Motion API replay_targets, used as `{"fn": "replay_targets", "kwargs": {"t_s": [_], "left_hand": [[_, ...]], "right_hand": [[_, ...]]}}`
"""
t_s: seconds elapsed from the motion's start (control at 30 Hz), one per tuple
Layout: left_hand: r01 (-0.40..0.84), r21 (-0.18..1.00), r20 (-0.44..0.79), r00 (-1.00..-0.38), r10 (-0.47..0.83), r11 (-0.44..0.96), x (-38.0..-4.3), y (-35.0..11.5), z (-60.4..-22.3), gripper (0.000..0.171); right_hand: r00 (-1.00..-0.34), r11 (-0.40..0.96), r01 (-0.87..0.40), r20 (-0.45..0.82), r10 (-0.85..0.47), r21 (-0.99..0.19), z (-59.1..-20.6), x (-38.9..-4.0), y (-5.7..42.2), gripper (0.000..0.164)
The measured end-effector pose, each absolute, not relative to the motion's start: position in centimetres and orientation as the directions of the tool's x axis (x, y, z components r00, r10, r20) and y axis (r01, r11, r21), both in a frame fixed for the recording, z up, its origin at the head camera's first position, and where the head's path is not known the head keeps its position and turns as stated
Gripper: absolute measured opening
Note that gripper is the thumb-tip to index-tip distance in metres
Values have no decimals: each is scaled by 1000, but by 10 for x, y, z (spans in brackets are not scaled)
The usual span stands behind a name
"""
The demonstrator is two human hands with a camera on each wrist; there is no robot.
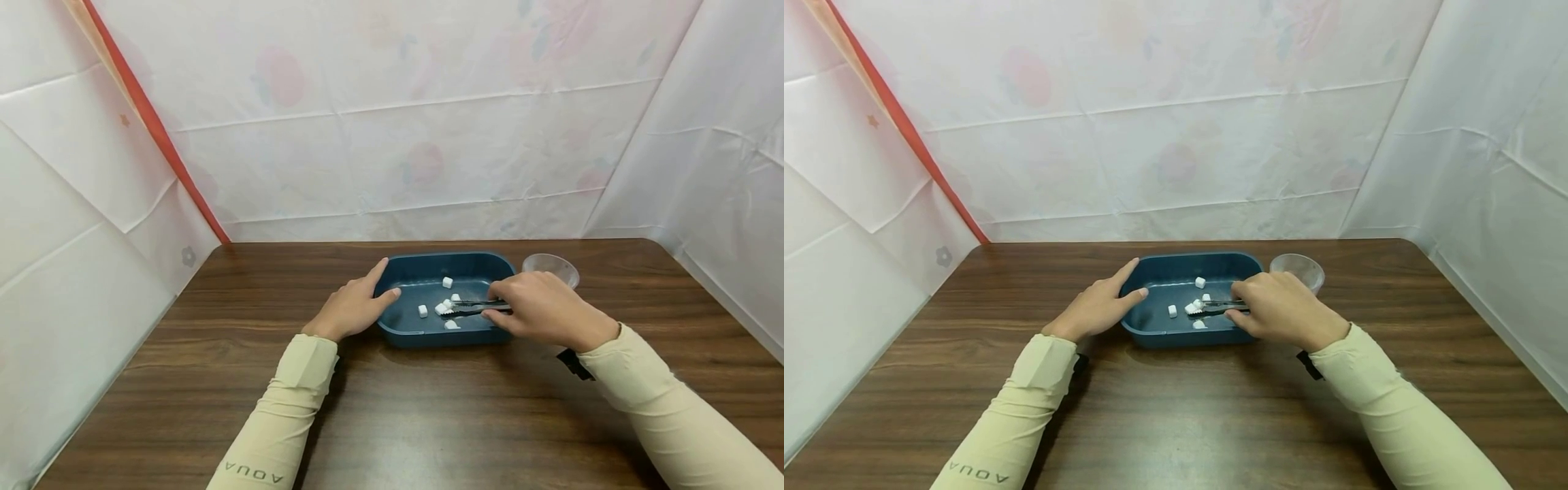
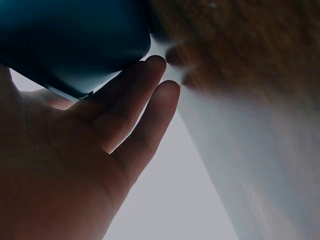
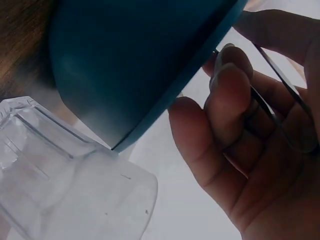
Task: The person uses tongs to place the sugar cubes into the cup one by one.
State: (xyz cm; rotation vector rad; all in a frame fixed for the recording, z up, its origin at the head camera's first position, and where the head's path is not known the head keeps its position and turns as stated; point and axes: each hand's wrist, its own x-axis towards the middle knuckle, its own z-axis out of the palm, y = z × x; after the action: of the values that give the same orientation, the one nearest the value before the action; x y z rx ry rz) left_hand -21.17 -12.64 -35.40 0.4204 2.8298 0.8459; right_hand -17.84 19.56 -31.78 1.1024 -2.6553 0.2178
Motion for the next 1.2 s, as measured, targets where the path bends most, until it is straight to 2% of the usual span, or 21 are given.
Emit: {"fn": "replay_targets", "kwargs": {"t_s": [1.2], "left_hand": [[215,550,-69,-951,300,807,-214,-125,-356,76]], "right_hand": [[-696,718,-696,258,-670,-11,-321,-179,193,15]]}}
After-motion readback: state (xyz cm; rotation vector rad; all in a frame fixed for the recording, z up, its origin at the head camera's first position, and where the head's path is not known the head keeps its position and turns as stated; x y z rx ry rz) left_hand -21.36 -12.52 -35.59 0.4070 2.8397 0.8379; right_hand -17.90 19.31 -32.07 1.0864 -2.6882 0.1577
